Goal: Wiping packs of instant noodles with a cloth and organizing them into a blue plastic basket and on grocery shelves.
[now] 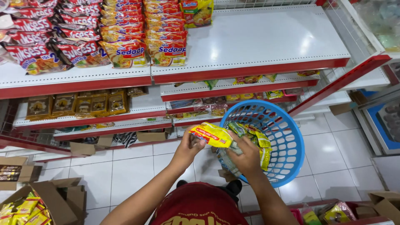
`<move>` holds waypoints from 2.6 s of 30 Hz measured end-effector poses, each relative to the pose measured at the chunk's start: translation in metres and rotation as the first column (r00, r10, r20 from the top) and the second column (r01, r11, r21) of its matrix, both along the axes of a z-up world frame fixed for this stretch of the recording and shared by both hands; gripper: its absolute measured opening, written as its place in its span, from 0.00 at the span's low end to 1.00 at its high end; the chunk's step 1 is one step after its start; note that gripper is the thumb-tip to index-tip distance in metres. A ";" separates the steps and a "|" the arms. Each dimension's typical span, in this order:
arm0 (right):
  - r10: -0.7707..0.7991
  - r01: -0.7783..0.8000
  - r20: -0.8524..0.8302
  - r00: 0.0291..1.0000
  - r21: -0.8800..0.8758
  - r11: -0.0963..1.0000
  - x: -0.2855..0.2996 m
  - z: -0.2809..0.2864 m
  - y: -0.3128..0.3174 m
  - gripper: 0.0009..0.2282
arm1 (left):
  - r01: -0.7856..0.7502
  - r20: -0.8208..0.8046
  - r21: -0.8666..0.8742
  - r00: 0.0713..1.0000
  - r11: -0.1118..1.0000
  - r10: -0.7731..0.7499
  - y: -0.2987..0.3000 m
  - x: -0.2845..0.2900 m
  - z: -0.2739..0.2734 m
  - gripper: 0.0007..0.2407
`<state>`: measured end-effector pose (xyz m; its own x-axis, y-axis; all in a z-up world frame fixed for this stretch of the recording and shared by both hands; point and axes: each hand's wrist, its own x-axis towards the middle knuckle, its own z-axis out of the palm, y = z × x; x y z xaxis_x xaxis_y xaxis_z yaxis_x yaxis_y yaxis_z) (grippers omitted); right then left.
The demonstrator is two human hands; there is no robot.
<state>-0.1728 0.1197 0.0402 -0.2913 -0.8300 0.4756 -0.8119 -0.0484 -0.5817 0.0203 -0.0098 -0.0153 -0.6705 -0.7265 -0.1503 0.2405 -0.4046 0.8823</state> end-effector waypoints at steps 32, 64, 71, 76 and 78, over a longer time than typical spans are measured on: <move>0.099 -0.287 0.591 0.801 0.235 0.929 -0.221 0.071 -0.302 0.14 | -0.376 0.026 -0.489 0.896 0.787 0.444 -0.215 -0.171 0.061 0.14; -0.186 0.170 0.037 0.982 0.266 0.949 -0.219 0.048 -0.449 0.25 | -0.349 0.219 -0.813 0.559 0.466 0.800 -0.343 -0.279 0.044 0.18; -0.113 0.112 0.211 0.971 0.015 0.994 -0.214 0.047 -0.371 0.22 | -0.392 0.166 -0.752 0.667 0.531 0.727 -0.285 -0.273 0.036 0.18; 0.014 0.019 0.648 0.761 -0.043 0.999 -0.152 0.051 -0.278 0.21 | -0.175 0.168 -0.646 0.917 0.743 0.362 -0.191 -0.179 0.069 0.36; 0.076 -0.033 0.927 0.367 -0.069 0.997 -0.116 0.036 -0.242 0.22 | 0.076 0.322 -0.628 0.931 0.774 0.170 -0.163 -0.130 0.071 0.35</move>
